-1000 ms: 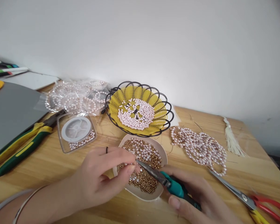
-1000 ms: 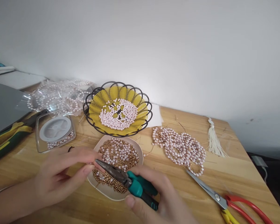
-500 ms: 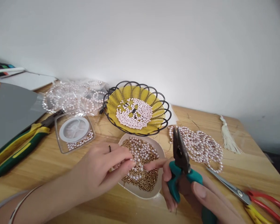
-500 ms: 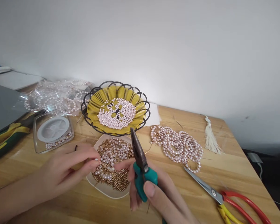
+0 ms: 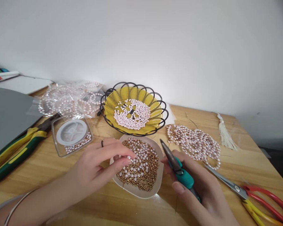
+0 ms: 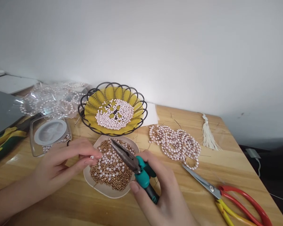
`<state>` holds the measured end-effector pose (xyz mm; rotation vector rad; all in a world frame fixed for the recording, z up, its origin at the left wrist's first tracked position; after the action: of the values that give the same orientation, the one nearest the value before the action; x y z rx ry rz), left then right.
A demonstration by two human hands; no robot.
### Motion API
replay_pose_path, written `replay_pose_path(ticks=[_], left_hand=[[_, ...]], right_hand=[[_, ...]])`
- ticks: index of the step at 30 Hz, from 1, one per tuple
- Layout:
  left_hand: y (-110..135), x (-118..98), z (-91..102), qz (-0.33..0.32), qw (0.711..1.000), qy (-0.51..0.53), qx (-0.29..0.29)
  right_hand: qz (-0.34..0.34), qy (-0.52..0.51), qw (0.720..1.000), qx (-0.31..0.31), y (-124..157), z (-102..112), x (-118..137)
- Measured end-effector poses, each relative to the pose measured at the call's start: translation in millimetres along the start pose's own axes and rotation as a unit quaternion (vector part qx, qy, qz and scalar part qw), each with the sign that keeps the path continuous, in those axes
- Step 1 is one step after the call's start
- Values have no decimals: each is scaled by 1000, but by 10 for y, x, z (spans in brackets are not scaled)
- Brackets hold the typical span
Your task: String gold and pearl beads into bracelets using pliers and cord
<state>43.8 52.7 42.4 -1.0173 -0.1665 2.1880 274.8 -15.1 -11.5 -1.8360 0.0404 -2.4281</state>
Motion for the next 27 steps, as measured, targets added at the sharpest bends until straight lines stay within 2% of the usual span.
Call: replay_pose_path(ticks=[4, 7, 10, 14, 22, 27], left_hand=[[-29, -13, 37, -15, 999, 5, -29], [-46, -27, 74, -14, 999, 7, -43], [-55, -43, 125, -12, 998, -2, -59], [-50, -68, 165, -26, 997, -12, -76], [-13, -107, 158, -43, 994, -26, -99], [-2, -126, 150, -56, 992, -72, -84]], right_hand=[[68, 100, 992, 34, -101, -88, 151], [120, 134, 983, 31, -187, -179, 356], [137, 154, 978, 33, -196, -246, 456], [145, 158, 976, 38, -165, -281, 500], [114, 99, 987, 60, -233, -337, 554], [119, 78, 988, 61, -242, -356, 552]])
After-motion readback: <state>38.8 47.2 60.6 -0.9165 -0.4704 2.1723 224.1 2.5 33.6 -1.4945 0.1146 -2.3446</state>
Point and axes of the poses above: each hand's wrist, its own y-axis away from the middle knuckle, its own z-axis out of the back of the hand, x = y × z, the point moved 8 cm from there along -y, towards the middle knuckle, and after that the axes turned 13 degrees about -y, right-handed, at the moved point
